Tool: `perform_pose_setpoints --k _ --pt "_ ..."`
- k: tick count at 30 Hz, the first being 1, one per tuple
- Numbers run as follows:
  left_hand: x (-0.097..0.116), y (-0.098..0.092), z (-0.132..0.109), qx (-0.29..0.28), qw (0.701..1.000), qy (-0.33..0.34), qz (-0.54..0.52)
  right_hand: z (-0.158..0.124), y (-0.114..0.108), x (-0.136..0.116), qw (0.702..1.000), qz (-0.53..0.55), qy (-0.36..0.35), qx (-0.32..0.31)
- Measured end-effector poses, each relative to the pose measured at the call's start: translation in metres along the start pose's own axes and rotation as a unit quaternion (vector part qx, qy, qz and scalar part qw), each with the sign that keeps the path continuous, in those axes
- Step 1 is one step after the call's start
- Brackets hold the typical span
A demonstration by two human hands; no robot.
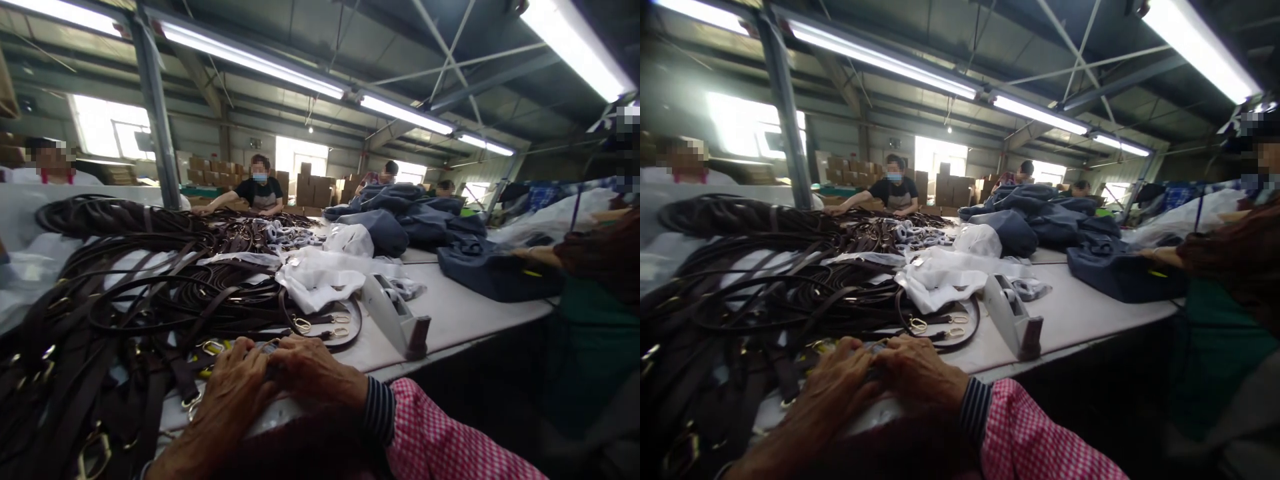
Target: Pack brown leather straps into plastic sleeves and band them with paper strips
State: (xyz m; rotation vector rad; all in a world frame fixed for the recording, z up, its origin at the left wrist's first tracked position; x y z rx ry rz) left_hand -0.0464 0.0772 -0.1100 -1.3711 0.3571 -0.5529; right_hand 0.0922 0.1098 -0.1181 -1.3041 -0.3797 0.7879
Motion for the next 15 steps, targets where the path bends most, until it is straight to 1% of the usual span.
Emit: perform_pose_setpoints --k 4,7,9,12,15 --pt "-0.01 0.0 -0.001 0.006 0.998 0.047 -0.042 -0.011 -0.007 -0.004 0.998 0.064 0.005 -0.017" --pt "-0.02 0.0 -0.004 0.007 0.997 0.052 -0.06 -0.015 -0.008 -0.006 0.997 0.073 0.021 -0.018" --pt "-0.023 -0.001 -0.006 0.0 0.996 0.052 -0.075 -0.016 -0.004 -0.007 0.997 0.067 0.028 -0.012" --pt "-0.02 -0.002 -0.007 0.0 0.993 0.075 -0.089 -0.016 0.005 -0.008 0.998 0.054 0.024 0.021" --pt "-0.016 0.008 -0.005 0.019 0.996 0.078 -0.042 -0.016 0.014 -0.009 0.998 0.028 0.004 0.059"
Point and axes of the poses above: each hand's wrist, its own z-axis towards the middle knuckle, its own y-axis out of the palm, x = y × z, the point moved 4 cm from there along z, towards the middle knuckle, and after that the axes turned 8 degrees about y, right-handed, at the moved point
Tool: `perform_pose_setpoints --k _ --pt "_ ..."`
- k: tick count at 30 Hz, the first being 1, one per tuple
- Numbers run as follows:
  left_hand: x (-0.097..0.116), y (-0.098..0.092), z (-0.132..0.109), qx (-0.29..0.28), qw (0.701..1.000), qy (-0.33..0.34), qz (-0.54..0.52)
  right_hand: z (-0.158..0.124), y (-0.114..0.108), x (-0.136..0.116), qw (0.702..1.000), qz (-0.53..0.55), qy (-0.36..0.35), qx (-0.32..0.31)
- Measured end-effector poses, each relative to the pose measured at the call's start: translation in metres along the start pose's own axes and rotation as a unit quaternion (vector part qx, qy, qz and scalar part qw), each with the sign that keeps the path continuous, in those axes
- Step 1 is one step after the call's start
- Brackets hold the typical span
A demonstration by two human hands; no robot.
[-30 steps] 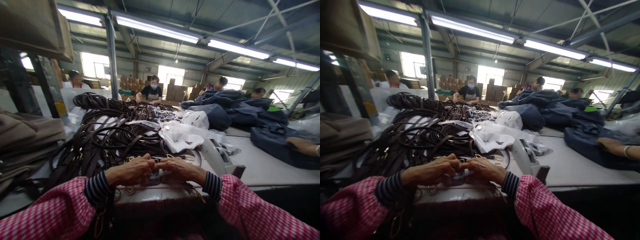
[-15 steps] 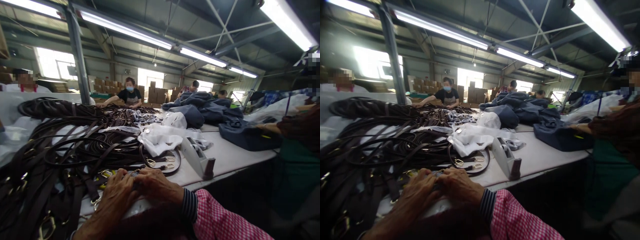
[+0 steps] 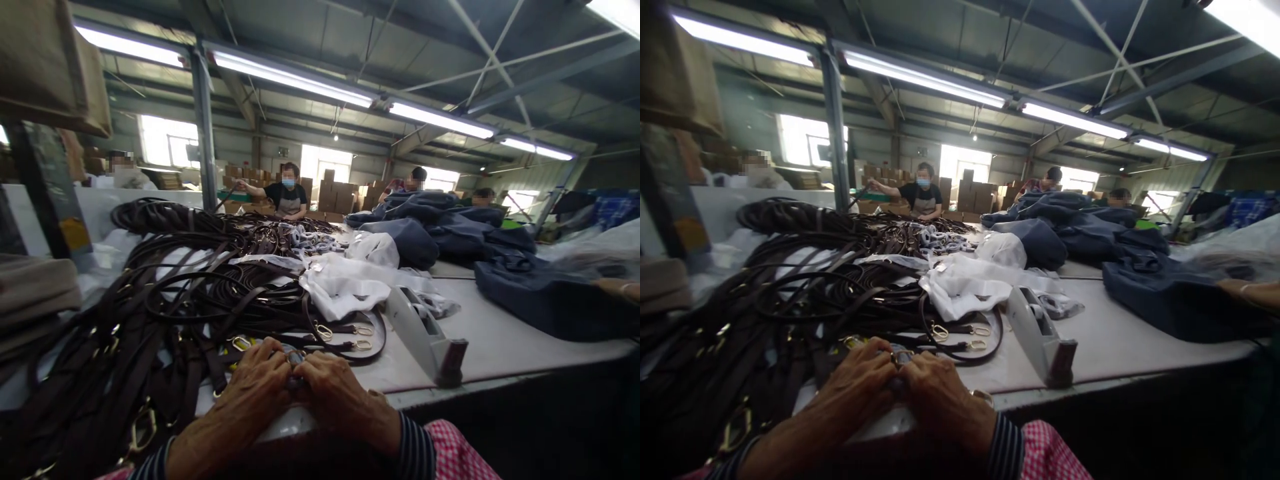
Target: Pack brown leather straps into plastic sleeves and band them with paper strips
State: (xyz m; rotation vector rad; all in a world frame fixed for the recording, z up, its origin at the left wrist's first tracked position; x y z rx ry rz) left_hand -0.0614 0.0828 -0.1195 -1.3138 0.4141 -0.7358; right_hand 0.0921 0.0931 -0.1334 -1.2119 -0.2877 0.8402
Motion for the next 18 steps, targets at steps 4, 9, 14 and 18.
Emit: perform_pose_setpoints --k 4,9,14,18 --pt "0.0 0.024 -0.003 0.094 0.986 0.008 0.136 -0.006 0.004 -0.002 0.999 -0.042 -0.012 0.002" --pt "0.0 0.048 -0.013 0.148 0.965 0.08 0.203 -0.022 -0.01 -0.019 0.997 -0.068 -0.012 -0.027" --pt "-0.002 0.032 -0.012 0.131 0.976 0.094 0.149 -0.023 -0.047 -0.012 0.998 0.016 0.002 -0.067" --pt "-0.011 -0.009 -0.005 0.062 0.996 0.041 -0.045 -0.018 -0.101 0.056 0.976 0.117 0.168 0.078"
Point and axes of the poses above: each hand's wrist, its own z-axis towards the middle knuckle, its own y-axis out of the palm, x = y × z, the point moved 4 cm from there along z, towards the middle knuckle, and after that the axes turned 8 degrees about y, right-handed, at the moved point
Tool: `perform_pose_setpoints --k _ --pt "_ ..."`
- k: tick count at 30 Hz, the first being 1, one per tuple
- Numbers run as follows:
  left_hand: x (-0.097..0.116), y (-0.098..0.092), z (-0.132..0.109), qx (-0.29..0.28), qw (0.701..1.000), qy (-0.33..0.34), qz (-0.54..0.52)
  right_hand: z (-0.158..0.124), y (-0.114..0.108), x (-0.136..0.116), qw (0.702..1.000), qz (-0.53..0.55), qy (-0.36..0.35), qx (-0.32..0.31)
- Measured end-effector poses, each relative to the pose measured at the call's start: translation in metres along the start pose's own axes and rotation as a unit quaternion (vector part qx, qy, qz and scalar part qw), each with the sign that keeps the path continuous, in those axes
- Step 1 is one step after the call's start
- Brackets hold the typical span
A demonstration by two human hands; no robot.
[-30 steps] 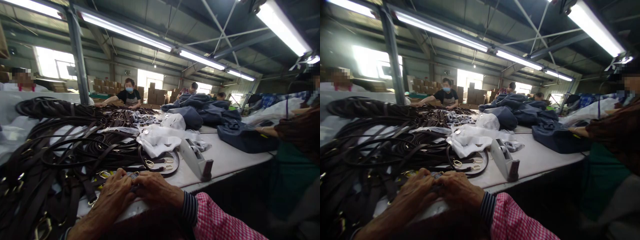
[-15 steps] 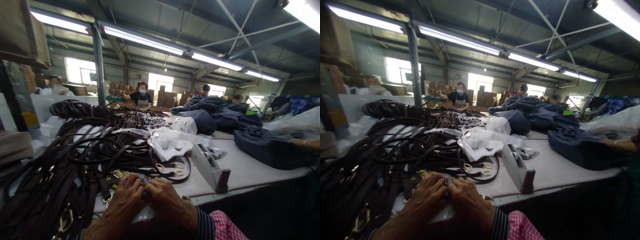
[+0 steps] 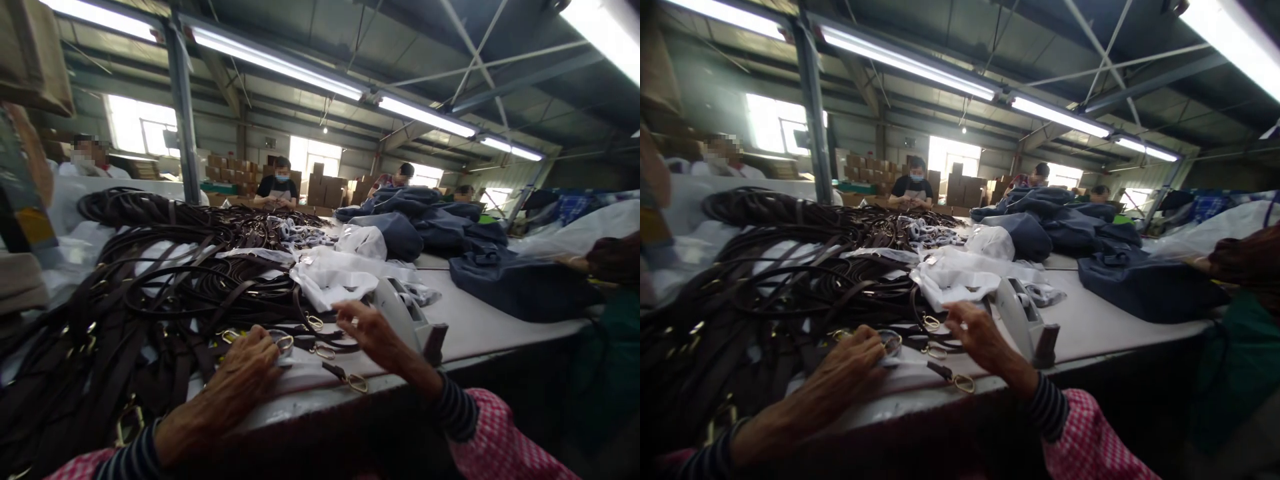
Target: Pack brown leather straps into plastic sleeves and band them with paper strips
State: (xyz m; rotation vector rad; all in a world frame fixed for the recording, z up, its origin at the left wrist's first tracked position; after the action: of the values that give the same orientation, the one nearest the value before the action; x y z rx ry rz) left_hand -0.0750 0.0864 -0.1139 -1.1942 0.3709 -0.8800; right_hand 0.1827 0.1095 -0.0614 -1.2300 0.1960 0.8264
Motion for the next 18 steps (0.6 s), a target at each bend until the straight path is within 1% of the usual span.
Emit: perform_pose_setpoints --k 1,2,4,6,7,9,11,13,14,16,18 --pt "-0.004 -0.014 0.003 0.008 0.998 -0.028 -0.051 0.006 -0.015 0.015 0.998 0.003 0.041 0.037" --pt "-0.01 -0.027 0.006 0.019 0.993 -0.06 -0.098 0.009 -0.025 0.028 0.997 -0.004 0.066 0.05" --pt "-0.024 -0.055 0.012 0.052 0.976 -0.135 -0.165 0.009 -0.034 0.046 0.995 -0.018 0.096 0.034" --pt "-0.037 -0.078 0.018 0.067 0.954 -0.2 -0.215 0.002 -0.028 0.051 0.994 -0.024 0.102 -0.014" --pt "-0.042 -0.088 0.021 0.082 0.939 -0.226 -0.247 -0.003 -0.021 0.049 0.994 -0.024 0.099 -0.033" --pt "-0.048 -0.101 0.029 0.113 0.908 -0.261 -0.308 -0.011 -0.004 0.04 0.995 -0.031 0.07 -0.068" --pt "-0.048 -0.106 0.038 0.14 0.886 -0.278 -0.343 -0.013 0.013 0.032 0.991 -0.071 0.027 -0.111" --pt "-0.043 -0.104 0.047 0.148 0.886 -0.277 -0.34 -0.005 0.024 0.035 0.981 -0.134 0.012 -0.139" --pt "-0.039 -0.101 0.051 0.147 0.889 -0.274 -0.335 0.003 0.025 0.041 0.977 -0.163 0.022 -0.137" --pt "-0.033 -0.095 0.056 0.143 0.893 -0.267 -0.333 0.024 0.02 0.06 0.973 -0.198 0.065 -0.1" --pt "-0.028 -0.091 0.06 0.141 0.889 -0.264 -0.346 0.043 0.011 0.081 0.97 -0.207 0.116 -0.049"
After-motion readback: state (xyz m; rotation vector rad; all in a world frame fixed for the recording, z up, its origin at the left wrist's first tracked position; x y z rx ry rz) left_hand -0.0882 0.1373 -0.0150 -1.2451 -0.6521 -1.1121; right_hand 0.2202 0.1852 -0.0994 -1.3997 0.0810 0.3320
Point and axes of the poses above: each hand's wrist, its own z-axis towards the middle knuckle, its own y-axis out of the palm, x = y × z, the point moved 4 cm from there along z, towards the middle knuckle, and after that the axes turned 8 degrees about y, right-handed, at the moved point
